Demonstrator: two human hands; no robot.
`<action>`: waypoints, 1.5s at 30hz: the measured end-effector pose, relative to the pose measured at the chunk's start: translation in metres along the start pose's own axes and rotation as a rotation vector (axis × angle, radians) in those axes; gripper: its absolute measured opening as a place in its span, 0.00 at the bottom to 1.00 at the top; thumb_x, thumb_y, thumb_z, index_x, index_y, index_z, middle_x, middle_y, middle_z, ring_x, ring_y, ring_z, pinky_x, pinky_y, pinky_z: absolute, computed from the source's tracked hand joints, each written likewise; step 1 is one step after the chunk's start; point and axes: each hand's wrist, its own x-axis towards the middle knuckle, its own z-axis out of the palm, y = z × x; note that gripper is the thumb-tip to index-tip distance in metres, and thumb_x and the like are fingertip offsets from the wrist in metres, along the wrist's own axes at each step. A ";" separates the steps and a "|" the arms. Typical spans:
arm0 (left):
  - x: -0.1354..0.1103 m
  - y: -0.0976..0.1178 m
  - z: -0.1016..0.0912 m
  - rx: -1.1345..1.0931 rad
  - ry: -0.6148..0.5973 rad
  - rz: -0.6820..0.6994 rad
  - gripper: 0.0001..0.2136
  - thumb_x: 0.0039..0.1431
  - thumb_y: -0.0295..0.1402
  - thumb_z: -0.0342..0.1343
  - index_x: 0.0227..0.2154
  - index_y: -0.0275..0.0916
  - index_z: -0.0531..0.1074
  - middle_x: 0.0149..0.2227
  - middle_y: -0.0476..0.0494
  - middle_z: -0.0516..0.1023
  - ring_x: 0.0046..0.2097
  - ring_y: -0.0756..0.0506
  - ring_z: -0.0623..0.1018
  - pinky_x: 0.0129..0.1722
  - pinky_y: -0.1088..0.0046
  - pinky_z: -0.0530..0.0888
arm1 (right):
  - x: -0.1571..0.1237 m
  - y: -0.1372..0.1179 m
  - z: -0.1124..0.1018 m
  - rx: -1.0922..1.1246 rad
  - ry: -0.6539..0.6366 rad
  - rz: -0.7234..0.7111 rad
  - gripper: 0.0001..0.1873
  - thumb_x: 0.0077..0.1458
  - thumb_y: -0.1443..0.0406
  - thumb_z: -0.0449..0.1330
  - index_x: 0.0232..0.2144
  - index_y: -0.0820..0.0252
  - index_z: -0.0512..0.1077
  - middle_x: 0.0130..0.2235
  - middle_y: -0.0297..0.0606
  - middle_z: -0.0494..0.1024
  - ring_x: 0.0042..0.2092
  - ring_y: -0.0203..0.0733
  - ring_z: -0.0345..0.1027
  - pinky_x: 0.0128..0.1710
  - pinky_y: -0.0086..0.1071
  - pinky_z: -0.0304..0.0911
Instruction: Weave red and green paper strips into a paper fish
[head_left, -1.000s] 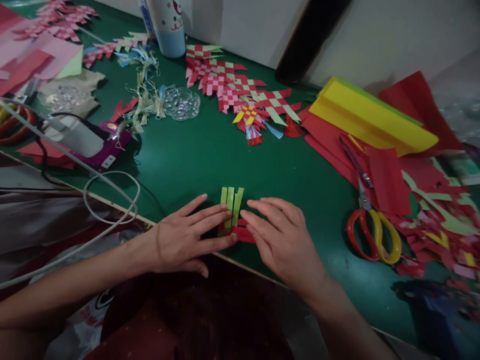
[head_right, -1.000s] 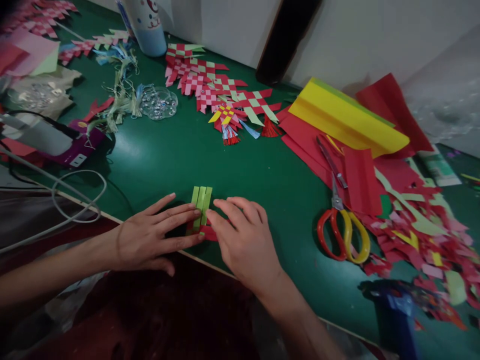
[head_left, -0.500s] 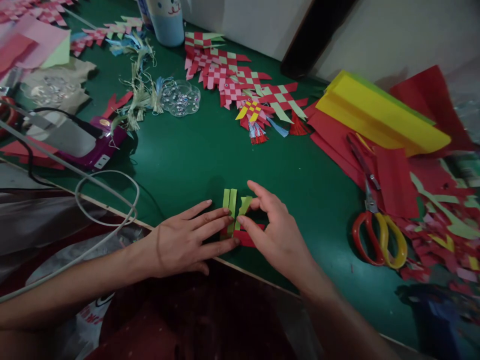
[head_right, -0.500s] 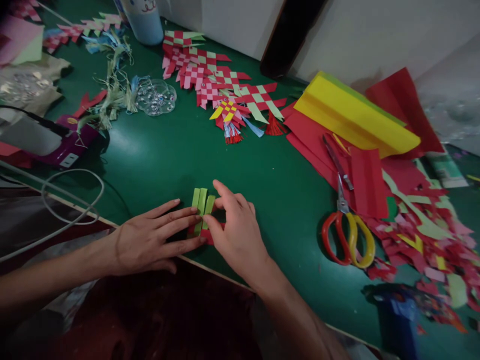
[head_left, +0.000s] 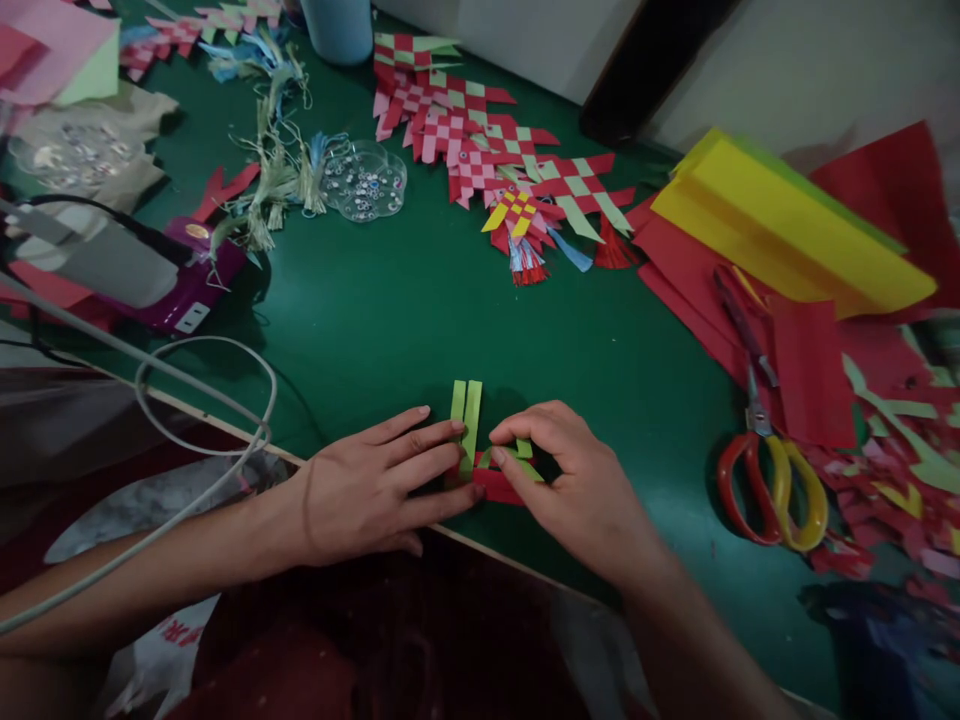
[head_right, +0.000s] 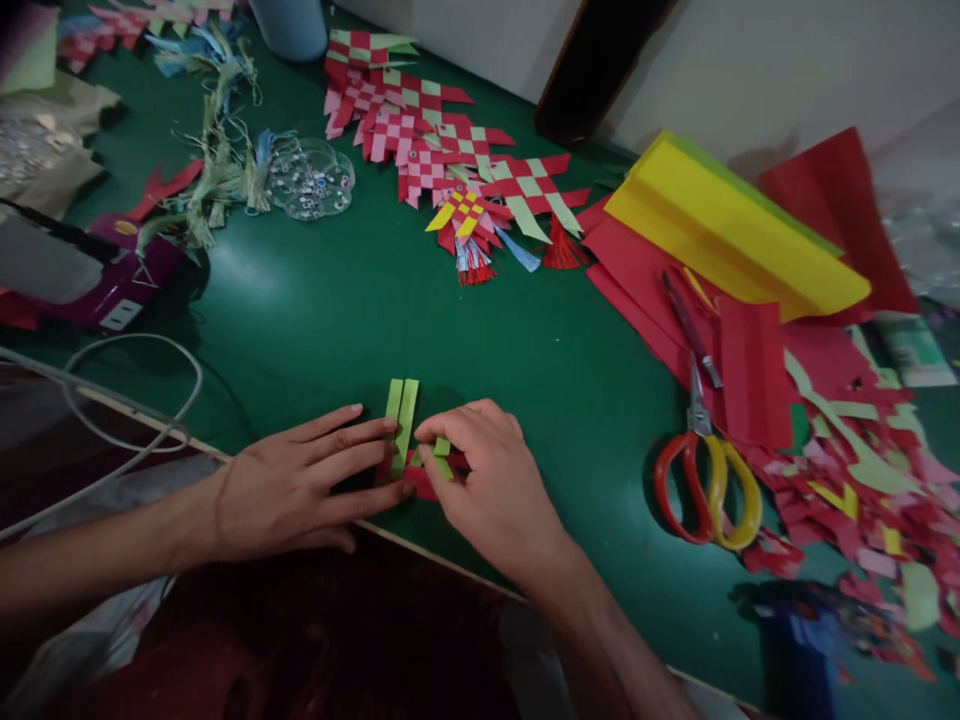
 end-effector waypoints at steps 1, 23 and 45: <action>0.000 0.000 0.000 -0.003 0.000 -0.003 0.32 0.55 0.49 0.60 0.60 0.45 0.60 0.56 0.39 0.67 0.65 0.36 0.59 0.65 0.53 0.53 | 0.000 0.001 0.000 -0.010 0.000 0.005 0.05 0.57 0.68 0.57 0.35 0.52 0.72 0.35 0.33 0.77 0.39 0.40 0.70 0.39 0.34 0.64; -0.002 0.006 0.000 0.021 0.043 0.022 0.30 0.53 0.48 0.62 0.58 0.50 0.63 0.59 0.45 0.67 0.65 0.38 0.59 0.67 0.48 0.40 | 0.003 0.002 0.004 -0.122 -0.033 -0.014 0.12 0.56 0.71 0.55 0.42 0.53 0.71 0.40 0.33 0.80 0.40 0.37 0.74 0.38 0.30 0.66; 0.020 0.047 0.012 0.056 0.219 -0.335 0.32 0.57 0.61 0.44 0.55 0.44 0.68 0.49 0.38 0.72 0.56 0.38 0.70 0.61 0.50 0.60 | -0.004 -0.003 0.001 -0.009 -0.047 0.179 0.13 0.57 0.66 0.55 0.45 0.53 0.70 0.39 0.33 0.80 0.36 0.38 0.75 0.34 0.30 0.66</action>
